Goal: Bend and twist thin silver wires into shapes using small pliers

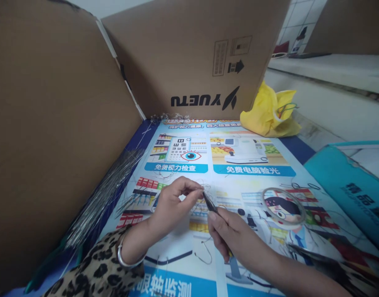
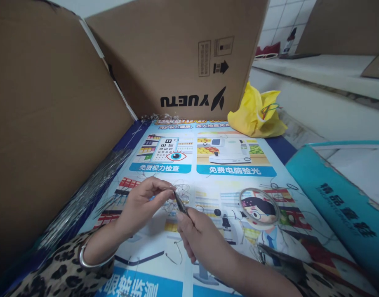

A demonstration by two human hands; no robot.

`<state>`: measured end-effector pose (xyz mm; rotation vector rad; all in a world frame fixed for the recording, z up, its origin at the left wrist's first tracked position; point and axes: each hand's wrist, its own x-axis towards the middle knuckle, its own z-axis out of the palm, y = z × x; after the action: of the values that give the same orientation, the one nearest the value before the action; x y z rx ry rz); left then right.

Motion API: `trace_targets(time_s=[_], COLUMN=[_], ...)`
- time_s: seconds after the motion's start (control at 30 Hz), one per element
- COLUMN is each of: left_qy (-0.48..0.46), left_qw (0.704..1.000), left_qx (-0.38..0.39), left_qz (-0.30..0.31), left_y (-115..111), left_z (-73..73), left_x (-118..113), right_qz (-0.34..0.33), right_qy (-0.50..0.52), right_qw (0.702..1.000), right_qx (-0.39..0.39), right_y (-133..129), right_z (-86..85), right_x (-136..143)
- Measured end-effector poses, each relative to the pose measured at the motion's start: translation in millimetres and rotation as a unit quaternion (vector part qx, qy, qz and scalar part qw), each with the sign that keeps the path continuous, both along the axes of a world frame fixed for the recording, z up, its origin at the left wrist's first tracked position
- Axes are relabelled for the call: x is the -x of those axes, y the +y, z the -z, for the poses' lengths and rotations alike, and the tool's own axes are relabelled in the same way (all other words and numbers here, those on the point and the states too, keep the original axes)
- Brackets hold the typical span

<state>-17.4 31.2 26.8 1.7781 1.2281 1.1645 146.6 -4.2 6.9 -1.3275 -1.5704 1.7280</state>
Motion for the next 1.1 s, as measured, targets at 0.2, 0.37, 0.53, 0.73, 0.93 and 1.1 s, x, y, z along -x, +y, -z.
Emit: trace_targets(time_s=[0.2, 0.37, 0.53, 0.73, 0.93, 1.1], left_qy=[0.07, 0.094, 0.074, 0.004, -0.075, -0.121], left_qw=[0.997, 0.995, 0.996, 0.995, 0.981, 0.966], left_qx=[0.009, -0.006, 0.008, 0.067, 0.156, 0.206], left_qz=[0.023, 0.039, 0.058, 0.07, 0.084, 0.095], left_y=[4, 5, 7, 9, 10, 11], left_z=[-4.3, -6.6, -7.9, -9.2, -17.2, -19.9], left_x=[7, 11, 11, 10, 9, 10], right_qz=[-0.001, 0.006, 0.005, -0.005, -0.015, -0.025], right_qy=[-0.003, -0.001, -0.018, -0.041, -0.049, -0.065], right_qw=[1.0, 1.0, 1.0, 0.998, 0.997, 0.994], right_qx=[-0.006, -0.002, -0.004, -0.038, -0.055, -0.081], right_y=[-2, -4, -4, -4, -5, -4], right_z=[1.3, 3.0, 0.6, 0.7, 2.8, 5.8], right_x=[0, 2, 3, 2, 0, -2])
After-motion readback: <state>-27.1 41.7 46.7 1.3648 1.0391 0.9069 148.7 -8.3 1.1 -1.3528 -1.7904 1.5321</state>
